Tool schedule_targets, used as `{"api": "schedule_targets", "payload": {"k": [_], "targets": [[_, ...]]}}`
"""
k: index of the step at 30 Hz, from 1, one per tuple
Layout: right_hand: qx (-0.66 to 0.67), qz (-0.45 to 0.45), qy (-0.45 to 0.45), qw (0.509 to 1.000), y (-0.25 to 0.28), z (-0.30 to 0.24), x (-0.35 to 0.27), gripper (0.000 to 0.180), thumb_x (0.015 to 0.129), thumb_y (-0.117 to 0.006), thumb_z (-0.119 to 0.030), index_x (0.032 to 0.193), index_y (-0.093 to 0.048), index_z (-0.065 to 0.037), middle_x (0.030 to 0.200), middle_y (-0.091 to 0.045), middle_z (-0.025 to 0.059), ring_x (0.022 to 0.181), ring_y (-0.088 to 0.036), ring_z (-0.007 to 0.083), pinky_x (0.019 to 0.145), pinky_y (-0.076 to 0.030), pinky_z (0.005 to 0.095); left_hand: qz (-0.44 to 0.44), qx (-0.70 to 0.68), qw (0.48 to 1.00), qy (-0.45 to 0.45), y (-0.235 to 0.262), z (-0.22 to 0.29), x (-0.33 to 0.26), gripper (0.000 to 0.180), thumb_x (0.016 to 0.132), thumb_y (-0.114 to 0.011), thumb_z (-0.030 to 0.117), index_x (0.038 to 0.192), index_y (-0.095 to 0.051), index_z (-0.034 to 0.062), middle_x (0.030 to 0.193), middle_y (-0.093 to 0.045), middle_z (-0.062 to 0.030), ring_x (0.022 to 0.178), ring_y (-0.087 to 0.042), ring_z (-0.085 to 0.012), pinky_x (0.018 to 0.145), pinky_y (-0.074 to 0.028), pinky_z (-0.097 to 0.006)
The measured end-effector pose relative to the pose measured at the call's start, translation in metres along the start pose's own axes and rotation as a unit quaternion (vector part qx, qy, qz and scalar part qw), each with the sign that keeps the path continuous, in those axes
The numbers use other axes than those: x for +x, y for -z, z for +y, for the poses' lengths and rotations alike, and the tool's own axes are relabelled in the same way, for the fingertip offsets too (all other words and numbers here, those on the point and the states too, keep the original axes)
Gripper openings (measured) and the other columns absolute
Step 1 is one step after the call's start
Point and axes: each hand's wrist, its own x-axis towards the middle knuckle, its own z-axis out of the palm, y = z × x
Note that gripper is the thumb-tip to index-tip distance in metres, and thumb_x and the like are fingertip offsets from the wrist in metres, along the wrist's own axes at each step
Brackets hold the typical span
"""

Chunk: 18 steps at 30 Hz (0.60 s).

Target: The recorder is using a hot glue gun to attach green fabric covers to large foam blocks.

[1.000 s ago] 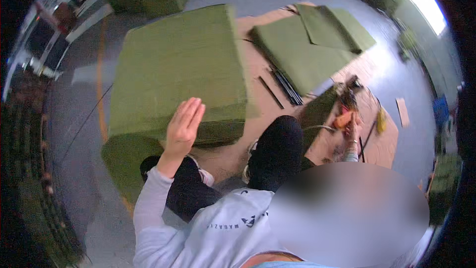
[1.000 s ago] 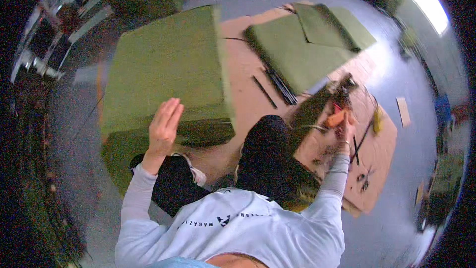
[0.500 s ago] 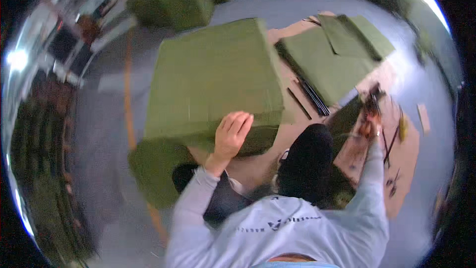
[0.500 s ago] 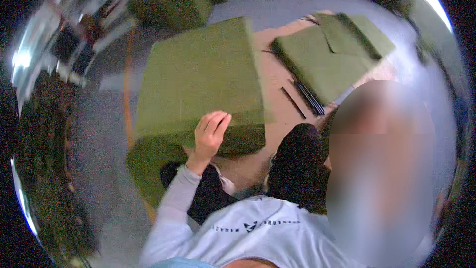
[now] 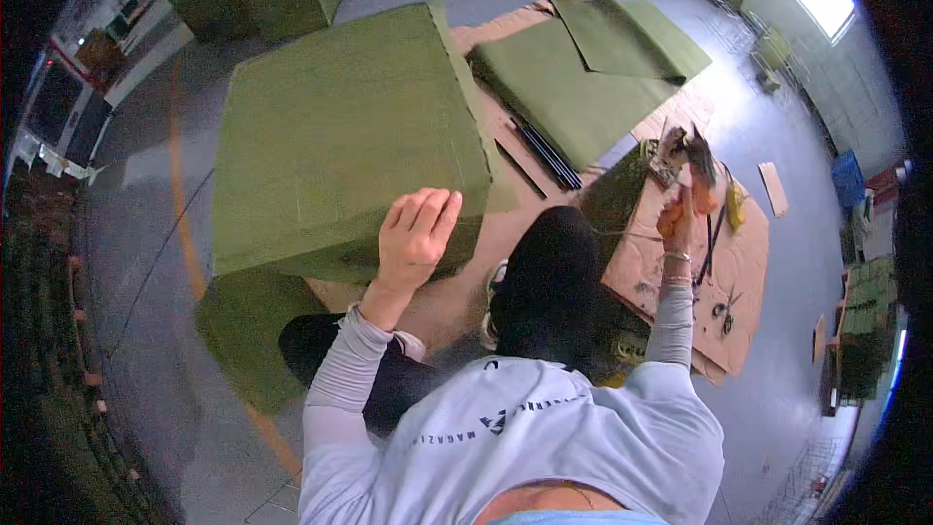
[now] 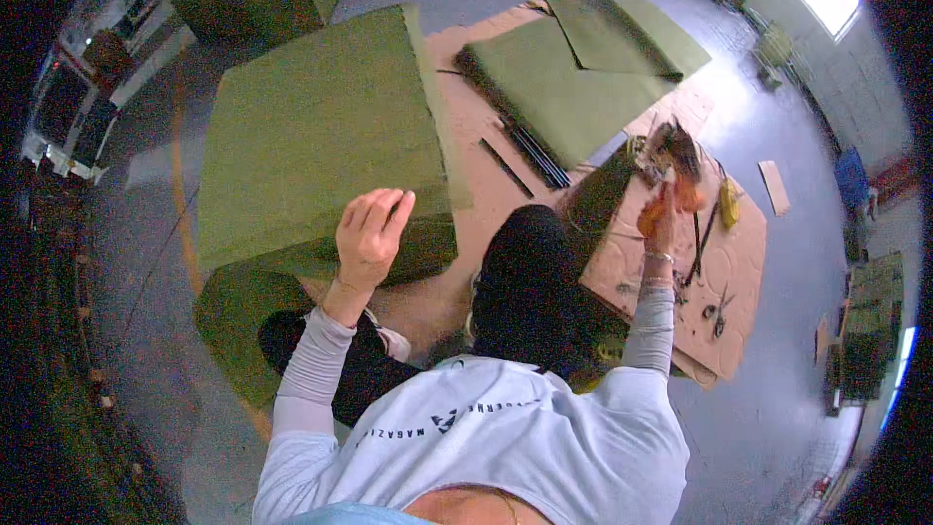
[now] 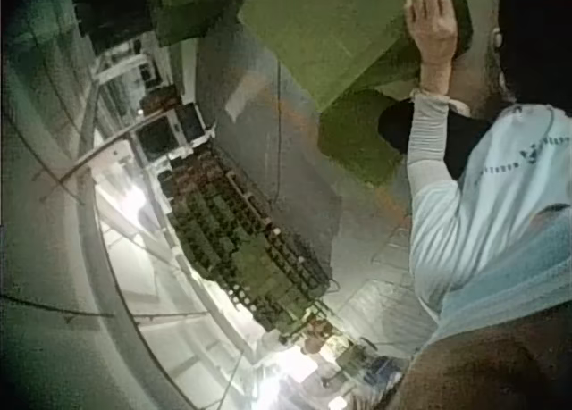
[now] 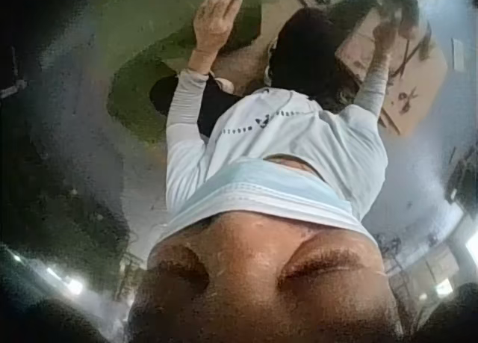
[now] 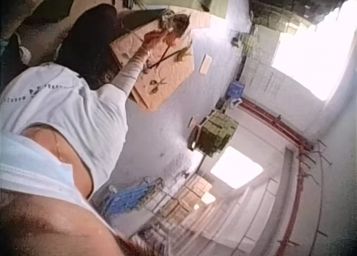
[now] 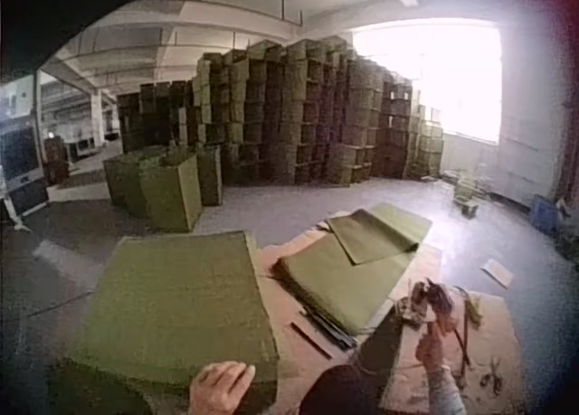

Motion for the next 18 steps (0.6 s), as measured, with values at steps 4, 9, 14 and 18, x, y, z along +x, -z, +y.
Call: {"api": "schedule_targets", "payload": {"k": [4,9,14,18], "targets": [[-0.173,0.003,0.095,0.980,-0.115,0.000,-0.036,0.017,0.080,-0.065,-0.019,0.088,-0.058,-0.006,0.069,-0.060,0.0031,0.050,-0.054,0.0113,0.042,-0.043,0.0236,0.008,0.010,1.000,0.005,-0.011,0.006,0.006,0.028,0.068,-0.060,0.008,0.096,-0.064,0.0068,0.095,-0.056,-0.0052,0.088,-0.056,-0.0208,0.073,-0.046,-0.033],[-0.300,-0.207,0.016,0.931,-0.204,0.011,-0.059,0.021,0.080,-0.064,-0.015,0.092,-0.057,0.000,0.074,-0.061,0.0052,0.053,-0.055,0.0108,0.046,-0.045,0.0234,0.009,0.007,1.000,0.007,-0.017,0.014,0.013,0.030,0.068,-0.060,0.007,0.098,-0.064,0.0070,0.095,-0.056,-0.0048,0.088,-0.056,-0.0206,0.072,-0.046,-0.033],[-0.332,-0.263,-0.044,0.905,-0.246,0.028,-0.062,0.023,0.082,-0.063,-0.020,0.088,-0.052,-0.001,0.068,-0.057,0.0037,0.051,-0.054,0.0104,0.044,-0.045,0.0232,-0.006,0.015,1.000,0.001,-0.019,0.012,0.007,0.028,0.071,-0.060,0.011,0.099,-0.063,0.0075,0.098,-0.055,-0.0025,0.092,-0.054,-0.0177,0.080,-0.044,-0.032],[-0.352,-0.254,-0.076,0.897,-0.246,0.042,-0.040,0.025,0.082,-0.064,-0.024,0.087,-0.052,-0.001,0.064,-0.054,0.0008,0.050,-0.054,0.0104,0.042,-0.045,0.0239,0.005,-0.023,1.000,0.013,-0.020,0.011,0.006,0.029,0.070,-0.060,0.011,0.099,-0.063,0.0063,0.097,-0.056,-0.0032,0.091,-0.055,-0.0180,0.079,-0.045,-0.033]]}}
